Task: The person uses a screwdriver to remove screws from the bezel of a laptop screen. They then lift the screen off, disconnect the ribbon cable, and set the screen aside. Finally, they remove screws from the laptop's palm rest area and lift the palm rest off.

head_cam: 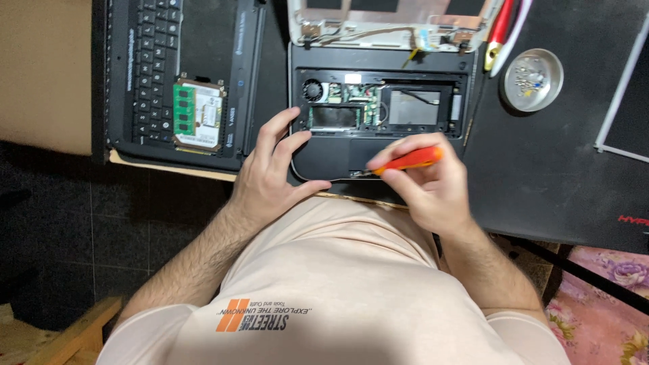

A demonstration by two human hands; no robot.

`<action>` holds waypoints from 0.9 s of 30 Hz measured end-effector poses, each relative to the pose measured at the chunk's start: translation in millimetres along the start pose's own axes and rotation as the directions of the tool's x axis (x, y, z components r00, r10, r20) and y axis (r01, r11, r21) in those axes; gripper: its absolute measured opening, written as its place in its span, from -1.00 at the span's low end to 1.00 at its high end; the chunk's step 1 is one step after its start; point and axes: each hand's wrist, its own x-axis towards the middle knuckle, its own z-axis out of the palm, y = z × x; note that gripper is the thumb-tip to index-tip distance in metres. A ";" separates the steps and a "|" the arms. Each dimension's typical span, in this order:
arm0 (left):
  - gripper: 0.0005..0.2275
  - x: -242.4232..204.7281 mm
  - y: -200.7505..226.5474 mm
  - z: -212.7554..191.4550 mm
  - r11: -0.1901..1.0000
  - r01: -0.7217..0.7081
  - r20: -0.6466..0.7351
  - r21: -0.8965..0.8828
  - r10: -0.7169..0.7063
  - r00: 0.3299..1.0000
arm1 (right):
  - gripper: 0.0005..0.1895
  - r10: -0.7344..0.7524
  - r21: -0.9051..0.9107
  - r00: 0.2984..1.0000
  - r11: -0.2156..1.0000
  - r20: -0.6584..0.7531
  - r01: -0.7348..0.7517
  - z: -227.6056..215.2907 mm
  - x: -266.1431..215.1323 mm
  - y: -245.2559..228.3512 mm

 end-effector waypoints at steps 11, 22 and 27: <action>-0.20 3.7 8.9 -9.0 0.998 0.056 0.116 -0.029 -0.052 0.992 | -0.71 -0.107 -0.237 0.962 0.957 0.253 0.169 28.3 -0.2 10.1; -0.14 -1.6 0.3 -1.8 0.996 0.081 0.122 -0.032 -0.077 0.990 | -0.67 -0.361 -0.435 0.875 0.765 0.323 0.476 42.0 -10.7 18.8; -0.08 -1.5 -2.0 -0.9 0.993 0.096 0.135 -0.065 -0.087 0.987 | -0.78 -0.417 -0.470 0.786 0.637 0.456 0.611 44.8 -5.0 1.5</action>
